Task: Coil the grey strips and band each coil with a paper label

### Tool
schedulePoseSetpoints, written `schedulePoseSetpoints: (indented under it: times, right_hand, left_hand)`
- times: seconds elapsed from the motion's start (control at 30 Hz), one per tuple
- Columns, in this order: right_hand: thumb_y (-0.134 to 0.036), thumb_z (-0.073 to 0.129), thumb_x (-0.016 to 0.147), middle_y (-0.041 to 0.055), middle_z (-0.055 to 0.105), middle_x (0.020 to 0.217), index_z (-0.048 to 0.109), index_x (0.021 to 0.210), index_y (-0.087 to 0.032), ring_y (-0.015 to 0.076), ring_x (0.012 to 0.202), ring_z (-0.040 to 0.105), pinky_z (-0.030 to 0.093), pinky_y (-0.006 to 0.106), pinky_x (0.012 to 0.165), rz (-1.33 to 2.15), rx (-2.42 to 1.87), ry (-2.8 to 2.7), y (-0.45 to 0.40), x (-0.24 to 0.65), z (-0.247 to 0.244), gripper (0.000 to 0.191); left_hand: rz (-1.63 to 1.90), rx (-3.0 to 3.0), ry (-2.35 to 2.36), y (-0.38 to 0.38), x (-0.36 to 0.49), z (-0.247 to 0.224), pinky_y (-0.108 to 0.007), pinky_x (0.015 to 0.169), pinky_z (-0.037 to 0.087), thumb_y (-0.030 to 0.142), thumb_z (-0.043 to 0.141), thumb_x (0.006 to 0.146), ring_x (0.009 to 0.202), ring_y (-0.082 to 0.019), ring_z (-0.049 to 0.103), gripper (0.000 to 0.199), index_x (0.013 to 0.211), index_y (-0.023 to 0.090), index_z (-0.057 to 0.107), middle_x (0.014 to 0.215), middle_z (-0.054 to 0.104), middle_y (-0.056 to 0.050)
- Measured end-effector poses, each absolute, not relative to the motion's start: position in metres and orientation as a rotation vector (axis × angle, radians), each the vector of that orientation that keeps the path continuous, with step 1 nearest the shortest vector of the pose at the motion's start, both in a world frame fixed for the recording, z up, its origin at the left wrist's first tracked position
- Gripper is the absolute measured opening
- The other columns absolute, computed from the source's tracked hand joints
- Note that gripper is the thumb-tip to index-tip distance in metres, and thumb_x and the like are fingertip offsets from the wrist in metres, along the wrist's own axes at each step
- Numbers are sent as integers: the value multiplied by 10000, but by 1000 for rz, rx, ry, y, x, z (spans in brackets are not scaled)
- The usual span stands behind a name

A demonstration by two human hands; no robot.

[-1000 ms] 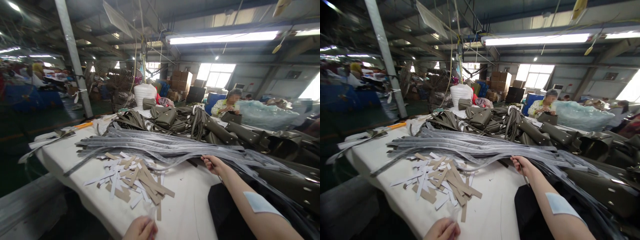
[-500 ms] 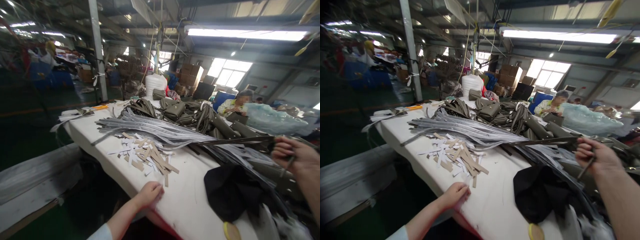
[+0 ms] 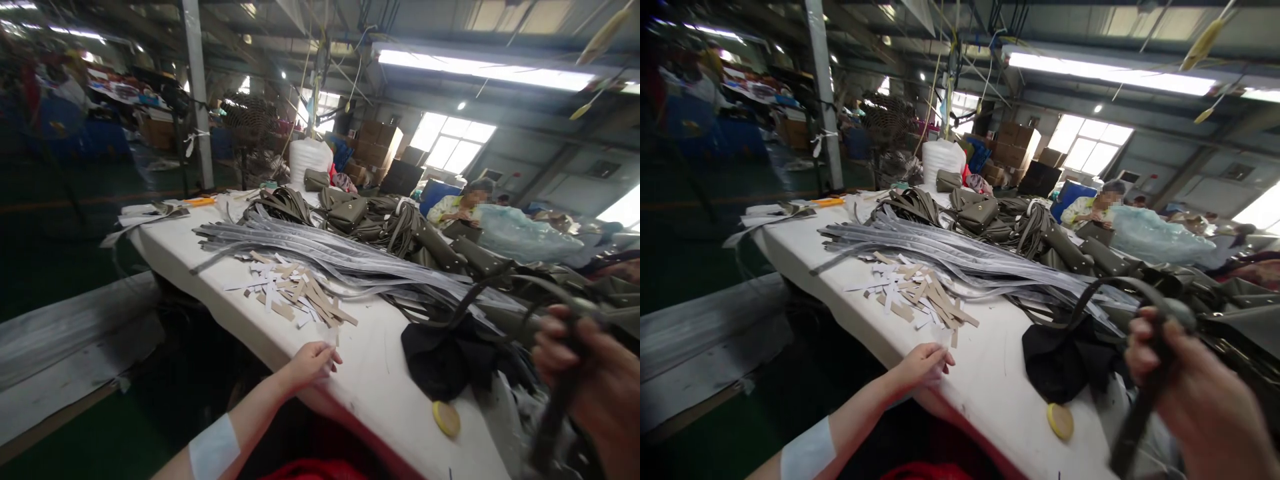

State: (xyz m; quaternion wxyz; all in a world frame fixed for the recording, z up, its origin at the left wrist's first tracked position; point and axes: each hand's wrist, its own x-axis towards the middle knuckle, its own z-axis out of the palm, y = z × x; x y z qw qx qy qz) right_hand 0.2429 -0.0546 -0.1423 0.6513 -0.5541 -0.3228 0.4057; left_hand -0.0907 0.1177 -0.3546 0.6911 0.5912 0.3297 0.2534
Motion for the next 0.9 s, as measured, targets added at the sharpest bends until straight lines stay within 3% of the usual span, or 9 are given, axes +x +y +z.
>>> schedulePoseSetpoints:
  times: [0.1,0.17,0.27,0.33,0.47,0.63,0.73,0.8,0.9]
  right_hand:
    - [-453,812,701,66,685,866,723,916,-301,174,659,626,556,298,573,945,-1238,-725,-46,142,-200,278]
    - [-533,794,688,79,702,817,741,877,-249,224,719,642,558,349,630,1030,-1266,-742,-35,83,-242,344]
    - [-603,708,751,77,710,806,742,917,-218,224,708,623,521,333,608,1168,-1349,-885,-19,26,-286,421]
    - [-622,648,794,62,700,761,726,879,-203,208,684,611,504,319,629,1250,-1302,-972,-12,7,-302,434]
    - [-637,557,850,45,663,682,695,748,-173,193,631,584,469,294,595,1403,-1292,-1120,-8,-7,-314,495]
    - [-633,633,795,49,714,892,751,959,-221,243,872,635,509,344,811,1469,-1335,-1056,0,4,-313,459]
    - [-592,710,752,12,667,766,741,990,-222,133,614,578,487,237,580,1519,-1283,-723,10,14,-313,441]
    - [-521,753,746,-44,531,616,722,941,-190,45,437,380,346,166,412,1622,-1128,-557,18,17,-314,386]
    - [-508,784,715,-117,297,494,696,929,-157,14,381,153,186,142,340,1736,-995,-419,28,18,-311,420]
  left_hand:
    - [613,1226,558,96,-116,-319,-292,719,453,659,552,812,748,-178,602,559,779,113,669,808,684,-107]
    - [687,1152,478,83,-136,-294,-313,796,453,594,577,846,822,-197,615,487,745,125,660,869,704,-122]
    - [794,1114,495,70,-158,-271,-343,896,436,533,585,876,940,-223,618,427,722,141,650,1010,707,-128]
    - [784,1048,472,63,-164,-270,-370,849,469,548,600,861,874,-220,635,426,738,142,642,1067,686,-135]
    - [690,931,445,55,-159,-291,-304,638,479,570,609,844,611,-123,567,453,764,125,636,1005,675,-131]
    - [875,1139,528,67,-170,-294,-342,901,457,507,576,893,908,-219,616,426,697,137,654,833,681,-103]
    - [774,1404,505,75,-185,-276,-340,861,473,493,494,938,861,-223,633,446,732,141,675,829,685,-105]
    - [631,1585,439,74,-190,-264,-332,876,472,457,425,972,870,-218,640,453,773,150,692,874,701,-108]
    - [477,1789,366,69,-189,-256,-307,916,458,385,351,999,930,-211,646,450,822,175,707,919,718,-97]
